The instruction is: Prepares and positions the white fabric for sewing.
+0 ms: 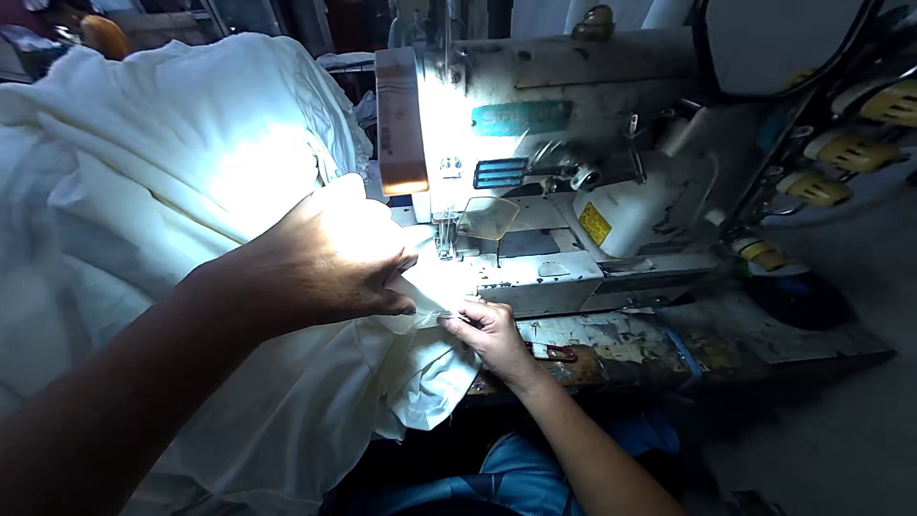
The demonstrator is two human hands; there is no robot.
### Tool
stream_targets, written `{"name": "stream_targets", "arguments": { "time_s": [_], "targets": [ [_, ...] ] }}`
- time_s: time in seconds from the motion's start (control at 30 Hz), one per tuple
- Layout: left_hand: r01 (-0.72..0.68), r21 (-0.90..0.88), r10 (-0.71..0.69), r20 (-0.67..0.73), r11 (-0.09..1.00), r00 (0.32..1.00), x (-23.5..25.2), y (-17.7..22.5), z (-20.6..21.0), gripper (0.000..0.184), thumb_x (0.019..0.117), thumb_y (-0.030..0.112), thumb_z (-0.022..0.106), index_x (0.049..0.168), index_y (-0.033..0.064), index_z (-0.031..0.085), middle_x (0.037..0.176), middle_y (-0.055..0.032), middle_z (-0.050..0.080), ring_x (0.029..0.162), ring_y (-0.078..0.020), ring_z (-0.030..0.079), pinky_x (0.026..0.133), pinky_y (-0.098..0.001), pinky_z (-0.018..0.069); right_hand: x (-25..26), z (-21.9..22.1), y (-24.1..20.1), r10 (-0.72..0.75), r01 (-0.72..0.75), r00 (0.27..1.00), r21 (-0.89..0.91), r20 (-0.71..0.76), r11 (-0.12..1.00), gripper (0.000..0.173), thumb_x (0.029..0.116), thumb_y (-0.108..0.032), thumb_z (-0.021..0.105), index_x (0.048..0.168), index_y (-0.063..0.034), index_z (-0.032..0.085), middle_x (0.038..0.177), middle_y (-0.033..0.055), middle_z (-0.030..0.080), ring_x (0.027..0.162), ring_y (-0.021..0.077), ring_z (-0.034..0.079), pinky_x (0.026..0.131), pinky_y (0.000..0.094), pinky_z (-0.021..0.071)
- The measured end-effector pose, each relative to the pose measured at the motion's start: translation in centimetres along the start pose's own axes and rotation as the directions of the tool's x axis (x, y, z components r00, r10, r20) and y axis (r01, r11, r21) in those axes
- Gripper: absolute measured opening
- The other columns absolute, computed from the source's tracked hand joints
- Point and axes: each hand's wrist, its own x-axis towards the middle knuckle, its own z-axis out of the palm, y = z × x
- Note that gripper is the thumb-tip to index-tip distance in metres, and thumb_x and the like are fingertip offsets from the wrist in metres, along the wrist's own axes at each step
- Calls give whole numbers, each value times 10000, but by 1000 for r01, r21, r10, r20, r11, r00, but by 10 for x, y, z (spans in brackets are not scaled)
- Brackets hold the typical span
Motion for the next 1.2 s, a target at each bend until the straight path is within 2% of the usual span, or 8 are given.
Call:
{"name": "stream_targets", "arguments": {
  "time_s": [0.4,0.47,0.53,0.57,0.67,0.97,1.13,1.2],
  "targets": [
    [36,-107,-46,-94,994,994,-15,8,12,499,882,628,575,696,167,620,639,28,510,659,-169,546,657,-398,397,-6,0,-7,13,-14,1000,-37,-9,999,188,932,-163,706,842,-4,752,756,13,681,646,-38,594,628,122,507],
    [89,-181,-126,-205,979,971,-27,30,50,468,861,601,635,865,144,733,864,-14,683,888,-229,649,797,-492,486,-17,3,-17,9,-10,1000,-73,-11,997,198,936,-171,696,844,-5,753,770,37,701,663,-8,620,648,146,524],
    [177,-247,-221,-161,953,962,-36,54,88,348,882,383,691,1129,146,753,1286,-31,698,1292,-293,591,1082,-643,395,-28,7,-22,-10,8,1000,-63,-28,998,187,942,-162,685,865,-8,758,789,41,711,662,1,626,645,148,532],
    [210,-257,-261,-183,943,948,-38,61,105,300,891,260,656,1152,150,756,1329,-19,687,1298,-290,596,1088,-667,370,-32,8,-24,-22,19,999,-60,-39,998,190,946,-160,682,863,-5,755,787,42,708,661,1,622,646,144,528],
    [266,-253,-327,-244,930,913,-34,64,113,265,911,91,549,1043,151,771,1231,-17,721,1206,-274,636,1055,-636,381,-34,8,-29,-44,41,998,-50,-47,998,200,955,-149,670,851,6,741,774,42,693,673,-6,615,653,133,518],
    [301,-280,-357,-178,912,917,-12,38,105,152,870,74,599,951,133,714,1074,-50,719,1308,-331,568,1119,-730,275,-6,13,-12,-17,17,997,-12,-70,1000,167,945,-95,673,869,38,740,798,51,701,645,-15,622,619,127,538],
    [426,-285,-501,-291,858,815,-29,91,135,257,938,191,569,1120,200,751,1335,-36,681,1253,-326,597,1010,-637,373,-11,-27,-39,-293,291,956,-130,1,948,120,982,-198,677,1027,-111,747,1012,-14,767,996,24,705,894,203,577],
    [427,-311,-524,-396,849,754,-36,97,165,236,987,245,537,1118,254,733,1376,18,657,1383,-259,486,1131,-545,245,-22,-78,-69,-366,305,923,-348,-121,886,158,1059,-289,564,1113,-210,690,1103,-107,730,1076,11,676,937,221,566]
  ]
}}
